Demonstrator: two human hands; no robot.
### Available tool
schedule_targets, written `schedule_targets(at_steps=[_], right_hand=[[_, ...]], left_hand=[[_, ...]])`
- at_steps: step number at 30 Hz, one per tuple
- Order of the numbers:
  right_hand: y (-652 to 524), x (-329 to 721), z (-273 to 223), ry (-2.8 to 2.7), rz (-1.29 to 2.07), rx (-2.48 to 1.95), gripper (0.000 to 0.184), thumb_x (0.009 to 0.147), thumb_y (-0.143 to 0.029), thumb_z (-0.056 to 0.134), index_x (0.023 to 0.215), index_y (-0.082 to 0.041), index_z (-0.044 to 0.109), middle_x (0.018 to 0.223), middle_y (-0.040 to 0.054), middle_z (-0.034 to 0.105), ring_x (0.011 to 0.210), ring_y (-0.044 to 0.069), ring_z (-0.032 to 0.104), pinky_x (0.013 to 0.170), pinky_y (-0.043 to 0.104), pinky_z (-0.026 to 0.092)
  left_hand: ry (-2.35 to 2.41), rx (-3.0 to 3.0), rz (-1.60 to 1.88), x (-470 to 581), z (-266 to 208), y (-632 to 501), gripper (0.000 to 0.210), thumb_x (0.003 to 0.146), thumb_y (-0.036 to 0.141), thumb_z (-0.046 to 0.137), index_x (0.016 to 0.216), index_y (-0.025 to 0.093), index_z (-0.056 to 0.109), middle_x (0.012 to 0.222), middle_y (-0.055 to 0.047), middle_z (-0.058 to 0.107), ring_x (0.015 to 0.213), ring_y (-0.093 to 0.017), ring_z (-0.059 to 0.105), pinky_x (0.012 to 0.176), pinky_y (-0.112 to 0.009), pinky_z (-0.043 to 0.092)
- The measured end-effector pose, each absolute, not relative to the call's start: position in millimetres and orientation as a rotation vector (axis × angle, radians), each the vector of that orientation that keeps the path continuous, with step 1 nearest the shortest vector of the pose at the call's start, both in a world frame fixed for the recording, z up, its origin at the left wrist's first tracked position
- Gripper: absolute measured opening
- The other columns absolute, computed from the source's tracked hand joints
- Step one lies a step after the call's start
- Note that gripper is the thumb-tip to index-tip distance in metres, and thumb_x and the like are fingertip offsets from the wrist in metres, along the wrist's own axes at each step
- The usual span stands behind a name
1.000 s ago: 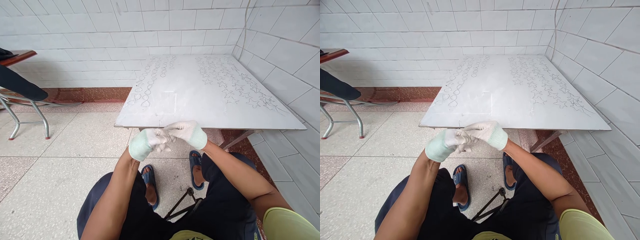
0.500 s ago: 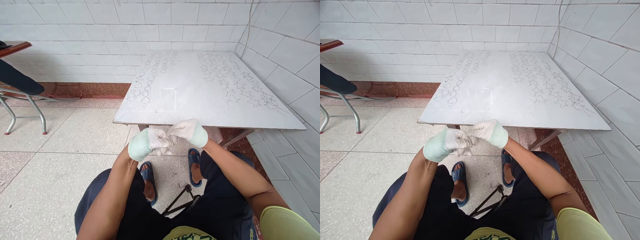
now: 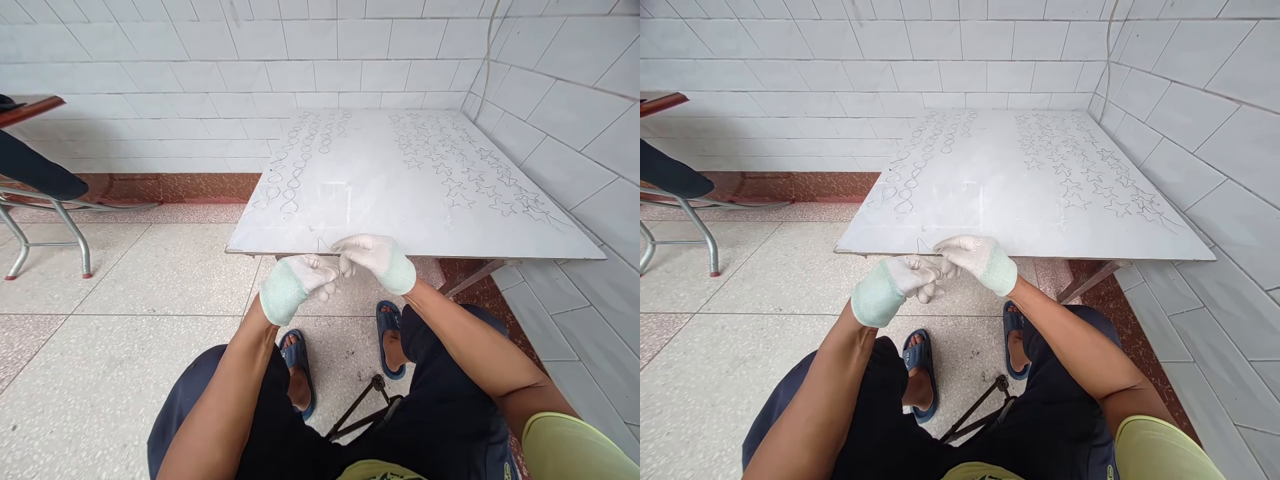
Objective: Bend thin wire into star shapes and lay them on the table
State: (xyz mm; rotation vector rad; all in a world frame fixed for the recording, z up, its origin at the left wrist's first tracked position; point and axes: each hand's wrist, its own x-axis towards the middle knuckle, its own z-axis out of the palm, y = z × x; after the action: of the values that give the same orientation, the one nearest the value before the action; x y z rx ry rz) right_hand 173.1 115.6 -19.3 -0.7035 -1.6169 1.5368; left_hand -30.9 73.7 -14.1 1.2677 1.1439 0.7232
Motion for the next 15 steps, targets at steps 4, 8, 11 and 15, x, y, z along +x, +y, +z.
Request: schedule_targets(at_steps=[4, 8, 11, 15], right_hand=[[109.3, 166.6, -12.3, -1.542, 1.413, -0.802, 0.029, 0.096, -0.040, 0.062, 0.103, -0.018, 0.079, 0.077, 0.0006, 0.075, 0.068, 0.014, 0.069, 0.068, 0.030, 0.058], [107.7, 160.7, -12.6, -1.517, 1.364, -0.976, 0.019, 0.091, -0.035, 0.068, 0.092, -0.019, 0.079, 0.079, 0.0012, 0.076, 0.070, 0.014, 0.070, 0.071, 0.030, 0.059], [108.3, 161.5, -12.6, -1.516, 1.358, -0.982, 0.016, 0.089, -0.031, 0.067, 0.085, -0.019, 0.077, 0.074, 0.0004, 0.075, 0.066, 0.014, 0.069, 0.068, 0.029, 0.058], [108.4, 166.5, -7.5, -1.442, 1.341, -0.960, 0.016, 0.088, -0.032, 0.068, 0.086, -0.018, 0.077, 0.073, 0.0004, 0.075, 0.064, 0.013, 0.069, 0.065, 0.028, 0.057]], left_hand=[[1.304, 1.245, 0.748, -29.3, -15.6, 72.0, 0.025, 0.071, 0.041, 0.078, 0.062, 0.020, 0.068, 0.054, -0.003, 0.066, 0.046, -0.014, 0.060, 0.048, -0.026, 0.049], [1.336, 1.259, 0.784, -27.6, -17.8, 71.2, 0.025, 0.075, 0.039, 0.080, 0.065, 0.018, 0.069, 0.059, -0.006, 0.070, 0.051, -0.016, 0.063, 0.048, -0.027, 0.051], [1.335, 1.247, 0.744, -29.6, -21.6, 73.2, 0.027, 0.075, 0.041, 0.082, 0.067, 0.017, 0.071, 0.062, -0.008, 0.072, 0.052, -0.017, 0.064, 0.047, -0.028, 0.053], [1.303, 1.255, 0.804, -38.0, -20.8, 73.1, 0.033, 0.076, 0.048, 0.083, 0.080, 0.017, 0.076, 0.074, -0.011, 0.078, 0.056, -0.019, 0.068, 0.047, -0.028, 0.053]])
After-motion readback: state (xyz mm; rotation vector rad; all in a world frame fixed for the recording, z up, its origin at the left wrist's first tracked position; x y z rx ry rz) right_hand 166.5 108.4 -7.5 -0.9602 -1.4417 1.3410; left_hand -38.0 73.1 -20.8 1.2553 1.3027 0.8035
